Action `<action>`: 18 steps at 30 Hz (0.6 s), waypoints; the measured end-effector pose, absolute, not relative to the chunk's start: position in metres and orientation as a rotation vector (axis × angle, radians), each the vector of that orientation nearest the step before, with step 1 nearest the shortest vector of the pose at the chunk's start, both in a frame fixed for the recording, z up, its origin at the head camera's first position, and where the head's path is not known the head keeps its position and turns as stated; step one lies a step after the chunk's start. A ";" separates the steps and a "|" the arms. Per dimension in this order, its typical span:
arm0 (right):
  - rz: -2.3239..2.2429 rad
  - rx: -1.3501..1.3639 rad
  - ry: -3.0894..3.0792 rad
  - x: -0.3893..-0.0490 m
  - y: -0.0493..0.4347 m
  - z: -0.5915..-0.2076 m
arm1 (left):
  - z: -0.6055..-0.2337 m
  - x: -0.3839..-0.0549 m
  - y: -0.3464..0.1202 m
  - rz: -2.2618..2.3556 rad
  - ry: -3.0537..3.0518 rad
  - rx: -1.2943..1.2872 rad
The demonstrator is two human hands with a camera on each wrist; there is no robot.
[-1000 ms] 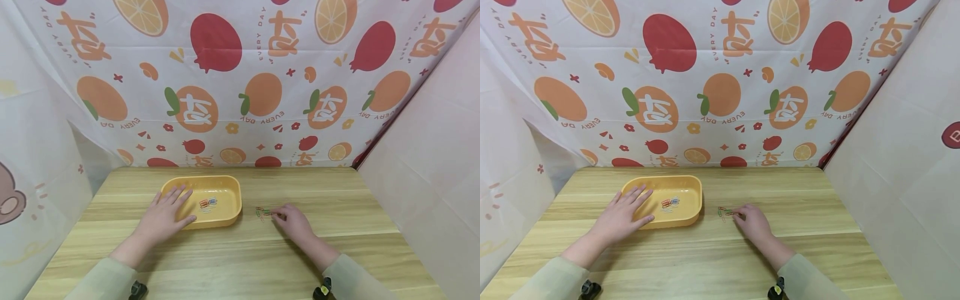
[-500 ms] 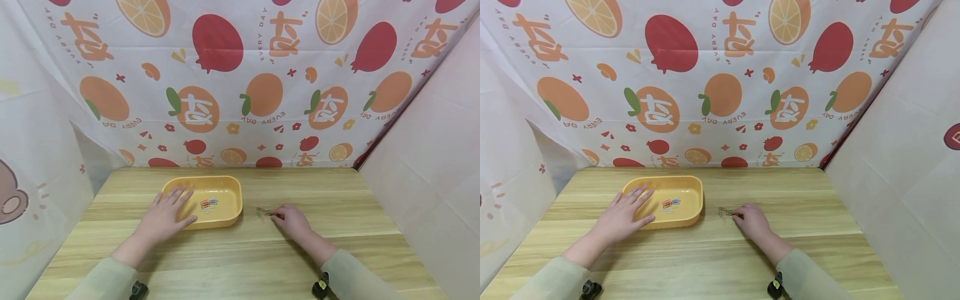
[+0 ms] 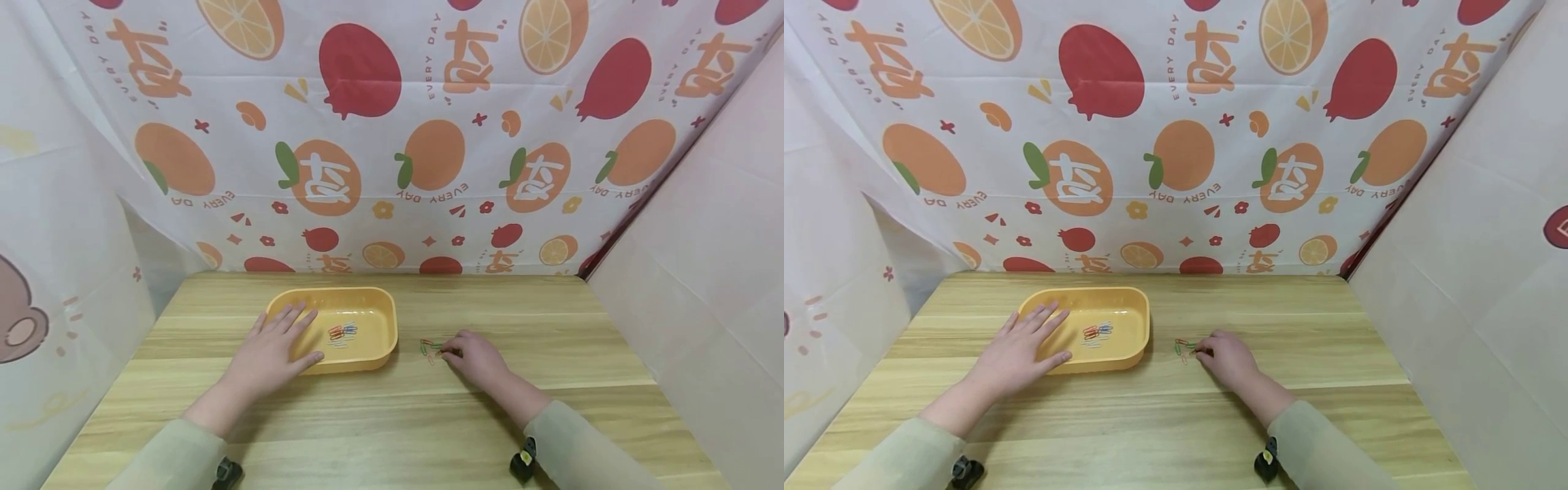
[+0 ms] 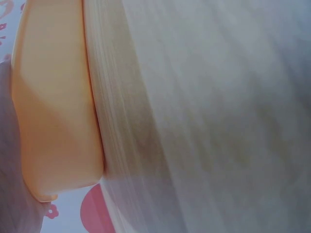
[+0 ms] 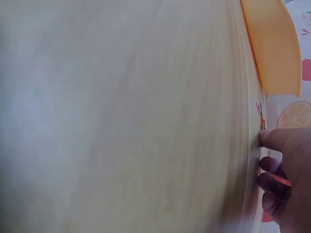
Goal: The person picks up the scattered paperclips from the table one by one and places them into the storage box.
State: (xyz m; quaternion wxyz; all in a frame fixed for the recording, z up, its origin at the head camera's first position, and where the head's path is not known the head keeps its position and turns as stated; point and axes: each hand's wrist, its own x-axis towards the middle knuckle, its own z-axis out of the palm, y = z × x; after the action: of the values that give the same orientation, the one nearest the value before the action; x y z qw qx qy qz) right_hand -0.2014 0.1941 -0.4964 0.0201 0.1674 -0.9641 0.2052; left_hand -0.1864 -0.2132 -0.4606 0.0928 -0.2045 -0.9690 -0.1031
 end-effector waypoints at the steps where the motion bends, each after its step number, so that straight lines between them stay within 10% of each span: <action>1: 0.636 0.527 -2.992 -0.202 0.195 -0.496 | -0.460 -0.186 -0.213 -0.307 -2.875 -0.608; 18: 0.583 0.728 -2.917 -0.219 0.205 -0.501 | -0.461 -0.187 -0.213 -0.317 -2.874 -0.607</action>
State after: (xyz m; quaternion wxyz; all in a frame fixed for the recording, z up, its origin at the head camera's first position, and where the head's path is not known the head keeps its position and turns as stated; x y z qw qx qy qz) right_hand -0.2191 0.2049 -0.5008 0.0394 0.2375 -0.9518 0.1901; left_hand -0.1869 -0.2132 -0.4608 0.0934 -0.2045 -0.9685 -0.1069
